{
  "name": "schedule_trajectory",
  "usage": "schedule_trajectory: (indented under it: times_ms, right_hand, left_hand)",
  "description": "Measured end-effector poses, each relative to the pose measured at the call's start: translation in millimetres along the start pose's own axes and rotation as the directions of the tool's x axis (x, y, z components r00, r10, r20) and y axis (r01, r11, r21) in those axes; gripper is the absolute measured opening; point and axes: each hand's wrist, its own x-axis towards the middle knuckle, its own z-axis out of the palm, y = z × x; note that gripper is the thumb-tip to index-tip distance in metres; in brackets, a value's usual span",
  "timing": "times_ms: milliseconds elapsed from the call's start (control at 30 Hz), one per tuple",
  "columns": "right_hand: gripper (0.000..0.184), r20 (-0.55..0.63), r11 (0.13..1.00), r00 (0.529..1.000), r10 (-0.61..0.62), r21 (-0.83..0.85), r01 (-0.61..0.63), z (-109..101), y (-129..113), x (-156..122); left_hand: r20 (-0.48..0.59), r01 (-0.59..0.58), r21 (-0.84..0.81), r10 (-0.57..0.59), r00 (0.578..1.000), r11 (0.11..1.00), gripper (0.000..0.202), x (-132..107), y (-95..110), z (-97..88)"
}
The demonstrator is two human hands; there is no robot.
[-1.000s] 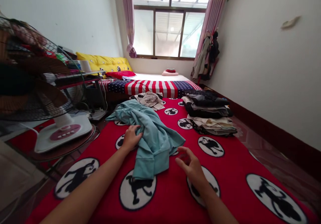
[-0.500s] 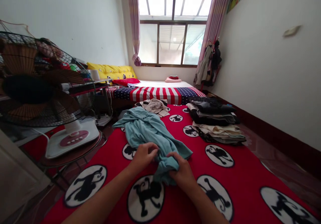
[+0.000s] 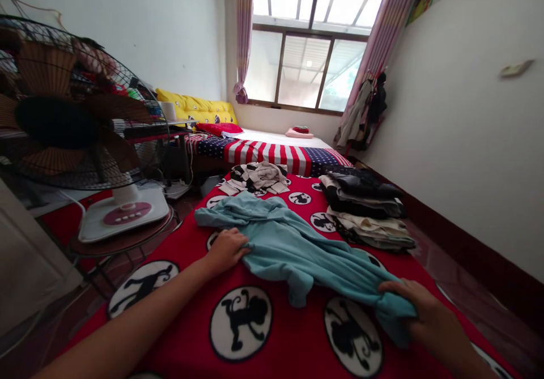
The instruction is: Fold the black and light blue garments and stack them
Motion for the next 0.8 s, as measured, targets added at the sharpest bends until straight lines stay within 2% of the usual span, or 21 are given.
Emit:
schedule_trajectory:
  times_ms: [67, 100, 167, 267, 333, 400, 433, 467, 533, 567, 600, 633, 667, 700, 800]
  right_hand:
    - [0.043, 0.151, 0.999, 0.988, -0.040, -0.025, 0.045, 1, 10, 5]
    - [0.046, 0.183, 0.997, 0.981, -0.070, -0.007, 0.072, 2, 10, 8]
    - [0.047, 0.119, 0.995, 0.989, -0.092, 0.061, 0.085, 5, -1, 13]
    - [0.039, 0.079, 0.984, 0.993, -0.085, 0.161, 0.071, 16, -25, 24]
    - [0.035, 0.095, 0.986, 0.992, -0.086, 0.152, 0.071, 30, -34, 33]
    - [0.044, 0.154, 0.993, 0.984, -0.087, 0.088, 0.074, 47, -35, 42]
    - [0.053, 0.195, 0.997, 0.978, -0.076, 0.046, 0.068, 56, -34, 45]
    - [0.063, 0.235, 0.998, 0.970, -0.055, 0.003, 0.056, 65, -33, 48]
    - [0.076, 0.287, 0.995, 0.958, 0.010, -0.094, 0.018, 79, -33, 52]
    - [0.080, 0.296, 0.989, 0.954, 0.045, -0.147, -0.001, 84, -34, 53]
    - [0.080, 0.300, 0.981, 0.952, 0.065, -0.196, -0.005, 87, -37, 54]
    - [0.077, 0.310, 0.972, 0.948, 0.066, -0.235, 0.009, 89, -40, 54]
    - [0.069, 0.331, 0.965, 0.942, 0.049, -0.258, 0.041, 89, -44, 54]
    - [0.057, 0.360, 0.962, 0.933, 0.021, -0.263, 0.080, 88, -48, 53]
    - [0.025, 0.482, 0.973, 0.874, -0.056, -0.169, 0.155, 71, -58, 49]
  left_hand:
    - [0.084, -0.089, 0.019, 0.087, 0.993, 0.996, 0.026, -13, 12, -9.6]
    - [0.138, -0.127, 0.010, 0.125, 0.982, 0.992, 0.028, -20, 17, -16.3]
    - [0.245, -0.159, -0.035, 0.162, 0.956, 0.987, 0.032, -38, 22, -32.0]
    - [0.402, -0.116, -0.142, 0.165, 0.901, 0.983, 0.034, -63, 20, -56.6]
    - [0.503, -0.055, -0.206, 0.154, 0.850, 0.977, 0.036, -73, 17, -69.8]
    - [0.559, 0.038, -0.256, 0.115, 0.821, 0.966, 0.039, -75, 12, -77.6]
    - [0.544, 0.087, -0.274, 0.080, 0.835, 0.958, 0.038, -74, 9, -79.1]
    - [0.489, 0.121, -0.285, 0.036, 0.872, 0.951, 0.035, -72, 6, -78.8]
    - [0.251, 0.134, -0.253, -0.068, 0.966, 0.958, 0.026, -64, -2, -73.3]
    - [0.105, 0.121, -0.204, -0.101, 0.989, 0.972, 0.033, -59, -6, -68.6]
    - [-0.012, 0.108, -0.147, -0.111, 0.994, 0.983, 0.047, -55, -11, -63.1]
    - [-0.079, 0.104, -0.105, -0.113, 0.990, 0.989, 0.061, -50, -16, -57.3]
    - [-0.096, 0.108, -0.088, -0.116, 0.989, 0.990, 0.069, -47, -20, -52.1]
    - [-0.073, 0.111, -0.094, -0.118, 0.990, 0.989, 0.069, -44, -23, -48.3]
    - [0.061, 0.113, -0.148, -0.105, 0.993, 0.983, 0.040, -40, -24, -52.2]
